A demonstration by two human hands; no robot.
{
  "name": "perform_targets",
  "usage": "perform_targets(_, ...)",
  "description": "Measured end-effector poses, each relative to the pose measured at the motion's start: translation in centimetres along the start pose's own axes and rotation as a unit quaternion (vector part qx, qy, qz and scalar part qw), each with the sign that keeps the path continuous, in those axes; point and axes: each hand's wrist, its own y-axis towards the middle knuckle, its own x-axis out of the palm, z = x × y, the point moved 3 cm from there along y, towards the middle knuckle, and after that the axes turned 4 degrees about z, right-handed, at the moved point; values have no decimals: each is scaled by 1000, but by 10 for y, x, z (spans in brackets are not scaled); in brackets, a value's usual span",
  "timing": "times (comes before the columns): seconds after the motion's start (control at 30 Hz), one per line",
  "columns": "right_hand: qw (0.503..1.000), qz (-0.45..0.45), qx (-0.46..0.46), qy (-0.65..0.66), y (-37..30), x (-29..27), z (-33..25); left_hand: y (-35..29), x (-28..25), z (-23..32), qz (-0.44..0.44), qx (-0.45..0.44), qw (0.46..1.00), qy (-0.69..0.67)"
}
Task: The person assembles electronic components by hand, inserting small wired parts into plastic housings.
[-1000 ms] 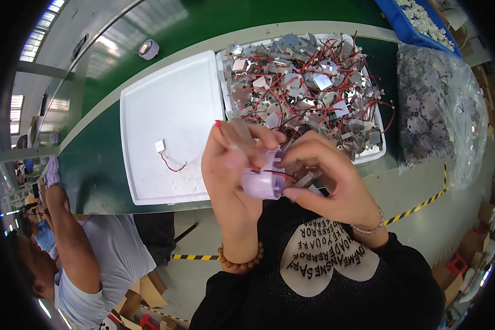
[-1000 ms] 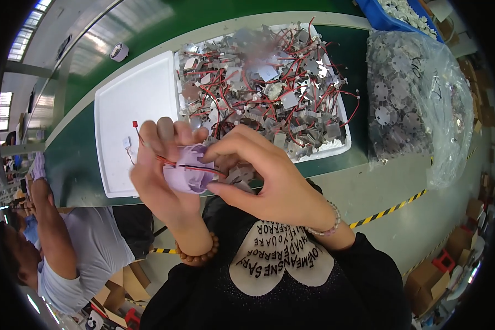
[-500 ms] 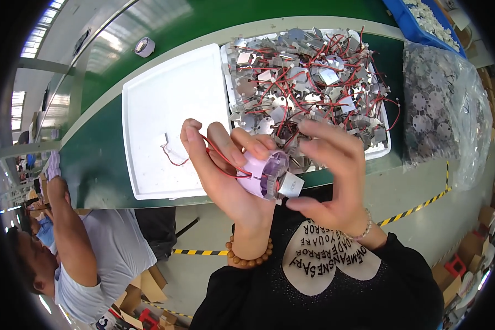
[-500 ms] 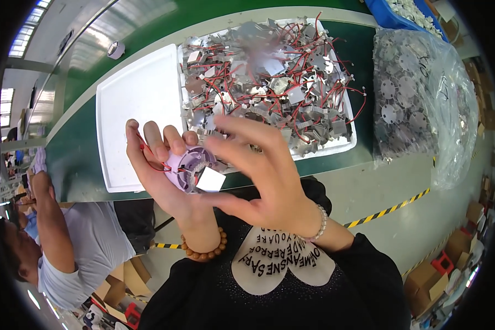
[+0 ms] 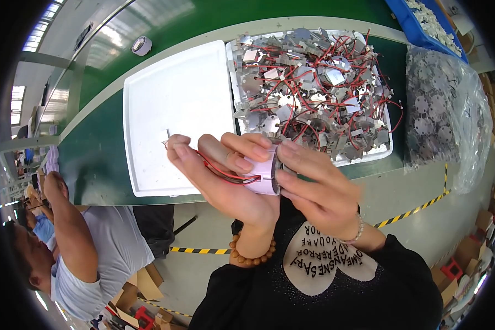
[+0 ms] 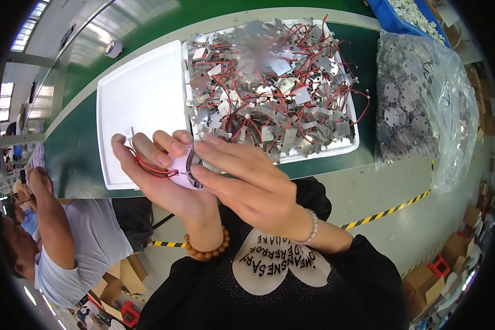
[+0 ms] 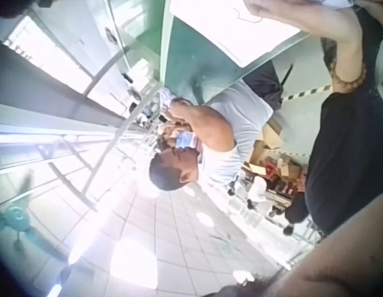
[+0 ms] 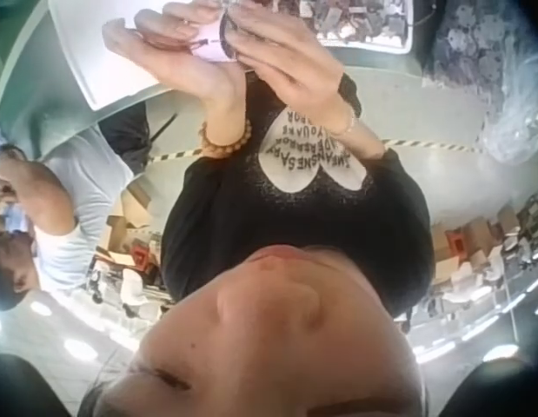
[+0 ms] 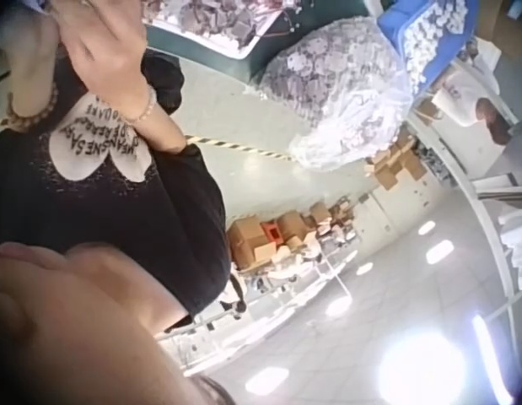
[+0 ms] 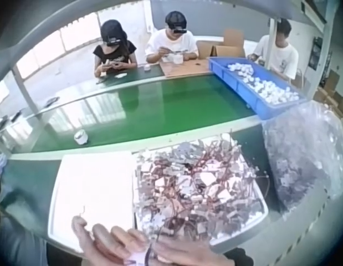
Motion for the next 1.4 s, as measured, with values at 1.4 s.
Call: perform_targets(1.4, 792, 369, 71, -481, 90, -209, -7, 90, -104, 55, -46, 266, 905, 328)
